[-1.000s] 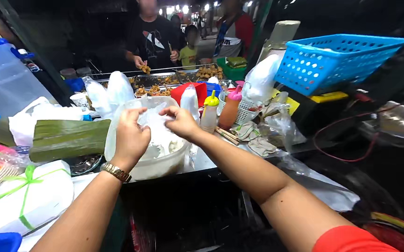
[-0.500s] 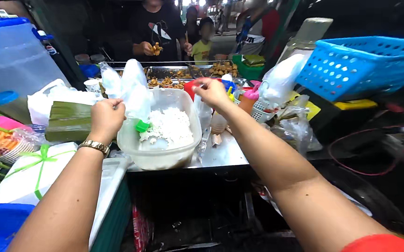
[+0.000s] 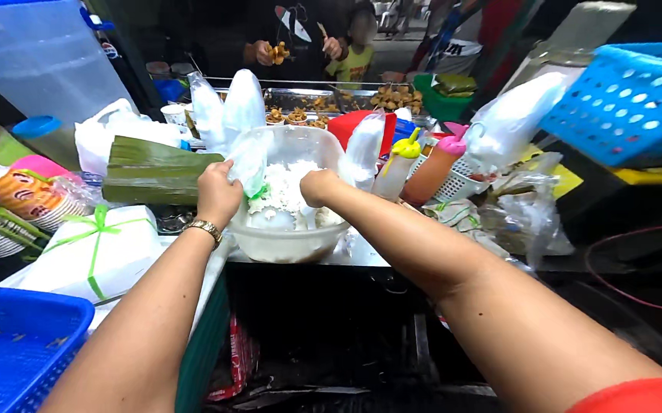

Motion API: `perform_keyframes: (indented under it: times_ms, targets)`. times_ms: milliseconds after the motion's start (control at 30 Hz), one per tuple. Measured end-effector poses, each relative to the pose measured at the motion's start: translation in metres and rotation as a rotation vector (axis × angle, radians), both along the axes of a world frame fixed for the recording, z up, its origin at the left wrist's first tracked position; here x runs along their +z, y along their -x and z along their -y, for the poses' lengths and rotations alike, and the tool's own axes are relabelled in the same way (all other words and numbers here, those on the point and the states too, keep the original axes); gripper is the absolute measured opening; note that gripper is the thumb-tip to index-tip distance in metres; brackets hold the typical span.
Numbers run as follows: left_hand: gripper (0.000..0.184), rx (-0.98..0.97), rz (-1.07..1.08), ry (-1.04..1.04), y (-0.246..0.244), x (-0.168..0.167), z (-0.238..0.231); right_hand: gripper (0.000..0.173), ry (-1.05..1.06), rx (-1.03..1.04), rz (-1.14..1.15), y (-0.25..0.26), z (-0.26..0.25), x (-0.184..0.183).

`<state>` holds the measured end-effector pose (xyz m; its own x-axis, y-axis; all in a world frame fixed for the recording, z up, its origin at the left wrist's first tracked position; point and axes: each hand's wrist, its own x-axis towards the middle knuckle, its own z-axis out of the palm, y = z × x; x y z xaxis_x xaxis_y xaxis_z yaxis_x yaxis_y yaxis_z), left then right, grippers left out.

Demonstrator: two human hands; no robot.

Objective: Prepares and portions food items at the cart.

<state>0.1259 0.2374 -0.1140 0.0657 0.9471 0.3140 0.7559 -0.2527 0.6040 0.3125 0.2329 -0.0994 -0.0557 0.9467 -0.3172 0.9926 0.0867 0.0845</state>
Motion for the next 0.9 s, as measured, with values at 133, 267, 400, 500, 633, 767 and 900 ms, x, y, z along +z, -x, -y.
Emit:
perform_keyframes:
  times_ms: [133, 267, 400, 500, 633, 767, 900]
  targets:
    - [0.045, -0.003, 0.002, -0.001, 0.000, -0.002, -0.001, 0.044, 0.004, -0.035, -0.009, 0.005, -0.001, -0.004]
    - [0.045, -0.009, -0.010, -0.001, -0.001, -0.003, 0.000, 0.034, 0.118, 0.028, 0.051, 0.019, 0.012, -0.005]
    - [0.045, -0.010, -0.010, -0.003, -0.001, -0.002, -0.001, 0.029, 0.108, 0.026, 0.030, 0.015, 0.014, 0.000]
    - [0.046, -0.006, -0.001, 0.013, -0.001, 0.000, 0.001, 0.019, 0.013, 0.008, -0.014, 0.008, 0.020, 0.014]
    - [0.046, 0.015, 0.019, 0.016, -0.001, 0.000, 0.000, 0.017, -0.119, 0.050, 0.034, 0.000, 0.026, 0.025]
    - [0.045, 0.034, 0.026, 0.020, -0.003, -0.001, 0.000, 0.017, -0.298, 0.262, 0.148, -0.014, 0.020, 0.010]
    - [0.045, 0.031, 0.036, 0.035, -0.002, 0.000, 0.000, 0.020, -0.340, 0.479, 0.090, -0.019, 0.022, 0.009]
